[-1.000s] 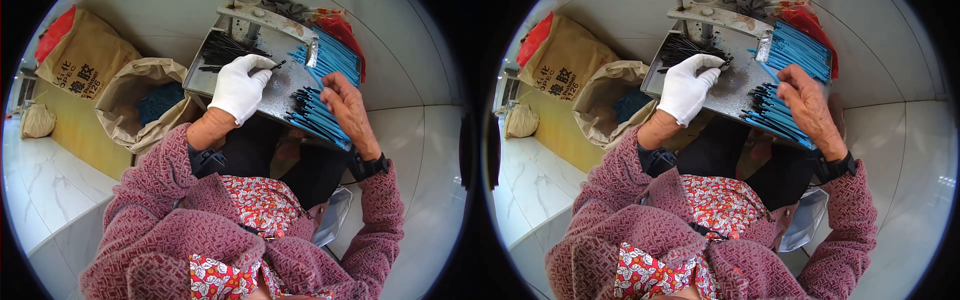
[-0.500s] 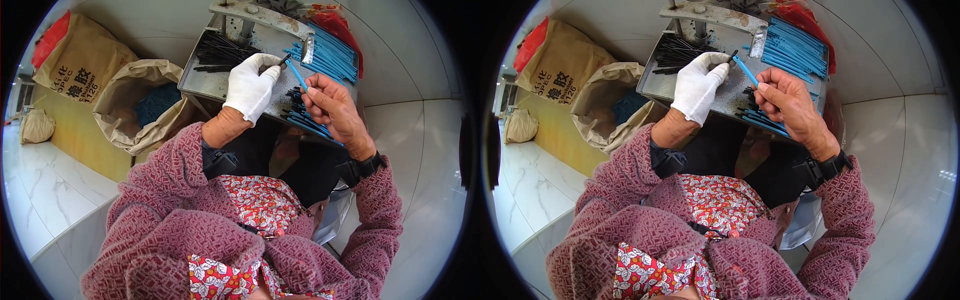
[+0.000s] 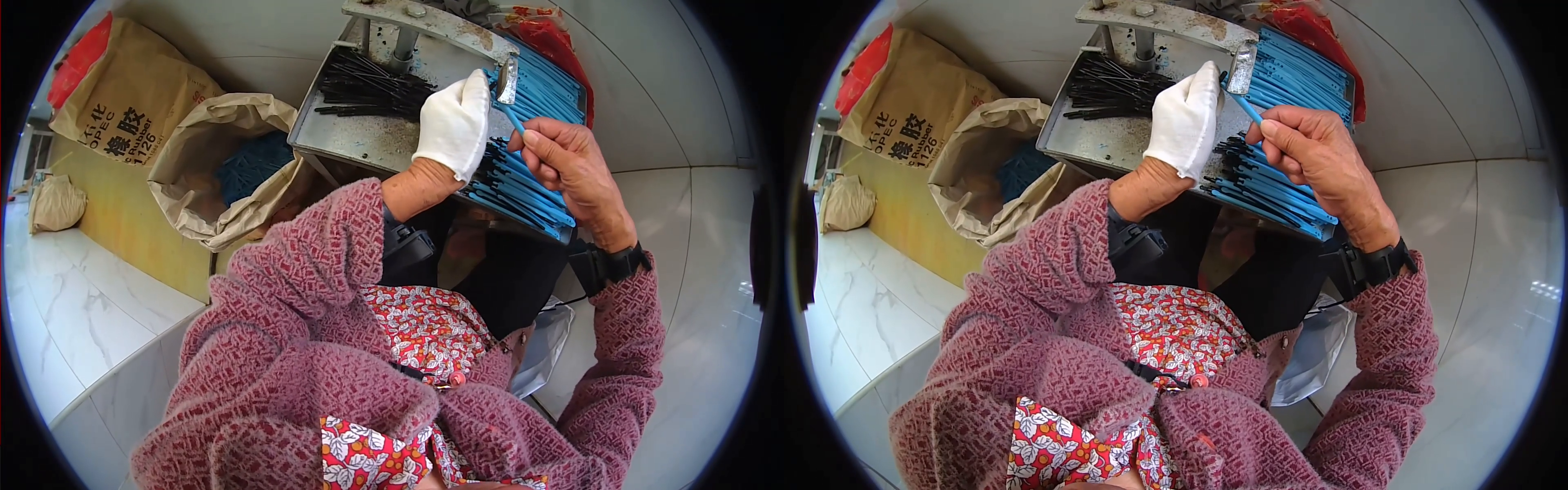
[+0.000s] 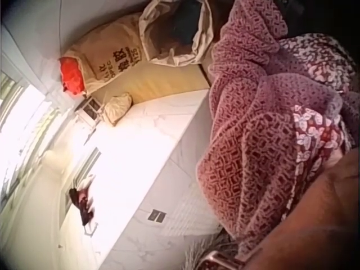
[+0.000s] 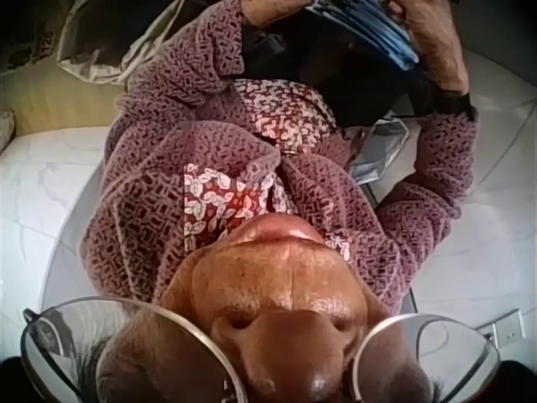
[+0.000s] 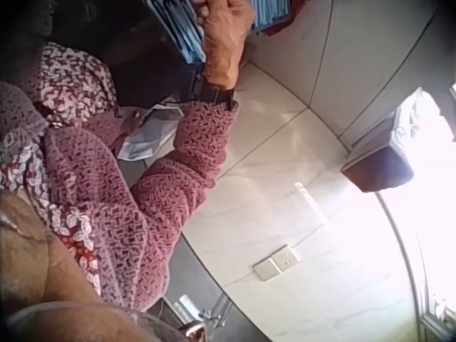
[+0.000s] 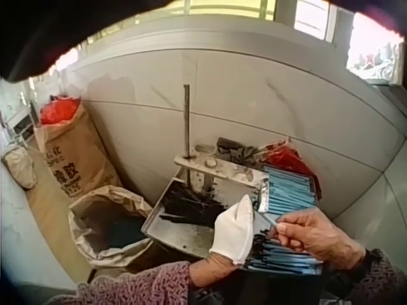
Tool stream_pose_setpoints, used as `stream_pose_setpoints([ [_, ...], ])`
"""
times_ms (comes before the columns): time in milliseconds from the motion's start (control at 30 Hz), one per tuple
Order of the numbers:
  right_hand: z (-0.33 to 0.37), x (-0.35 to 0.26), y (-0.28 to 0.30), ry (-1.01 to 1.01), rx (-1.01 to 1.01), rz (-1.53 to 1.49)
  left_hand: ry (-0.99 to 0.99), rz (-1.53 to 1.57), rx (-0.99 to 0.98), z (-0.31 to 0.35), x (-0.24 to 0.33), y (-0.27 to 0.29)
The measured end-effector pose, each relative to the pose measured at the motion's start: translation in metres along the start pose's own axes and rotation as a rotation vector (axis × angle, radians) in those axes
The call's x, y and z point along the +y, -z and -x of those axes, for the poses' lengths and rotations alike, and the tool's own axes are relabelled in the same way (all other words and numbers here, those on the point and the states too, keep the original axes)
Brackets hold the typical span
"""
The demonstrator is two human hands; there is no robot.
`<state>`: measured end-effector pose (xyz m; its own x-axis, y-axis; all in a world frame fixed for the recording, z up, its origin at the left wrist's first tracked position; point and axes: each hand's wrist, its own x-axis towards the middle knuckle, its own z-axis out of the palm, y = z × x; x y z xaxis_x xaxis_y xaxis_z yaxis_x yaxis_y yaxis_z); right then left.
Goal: The person picks up a black rod and a blue tube, inserts the rod into the tube, and places the assembled piece onto a pile. After repeating this process, the person gathers the assembled pieces and drops them into a white bag.
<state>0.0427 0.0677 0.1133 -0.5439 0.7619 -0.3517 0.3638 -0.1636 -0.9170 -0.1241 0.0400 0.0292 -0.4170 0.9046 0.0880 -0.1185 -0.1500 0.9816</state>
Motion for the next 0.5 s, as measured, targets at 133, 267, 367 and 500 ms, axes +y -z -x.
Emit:
stream_pose_setpoints([
  [133,-0.001,-0.006,0.001,0.006,-0.014,0.087,0.006,0.008,0.016,-0.004,-0.004,0.0],
  [267,-0.006,-0.006,-0.009,-0.06,0.001,0.149,-0.006,-0.007,0.019,-0.005,-0.006,0.006],
  [367,-0.008,0.007,-0.012,-0.009,-0.025,0.028,0.065,0.079,-0.012,0.001,-0.001,0.013],
  [500,-0.007,0.015,-0.028,0.078,0.096,-0.089,-0.122,-0.027,-0.011,0.013,0.0,0.012],
])
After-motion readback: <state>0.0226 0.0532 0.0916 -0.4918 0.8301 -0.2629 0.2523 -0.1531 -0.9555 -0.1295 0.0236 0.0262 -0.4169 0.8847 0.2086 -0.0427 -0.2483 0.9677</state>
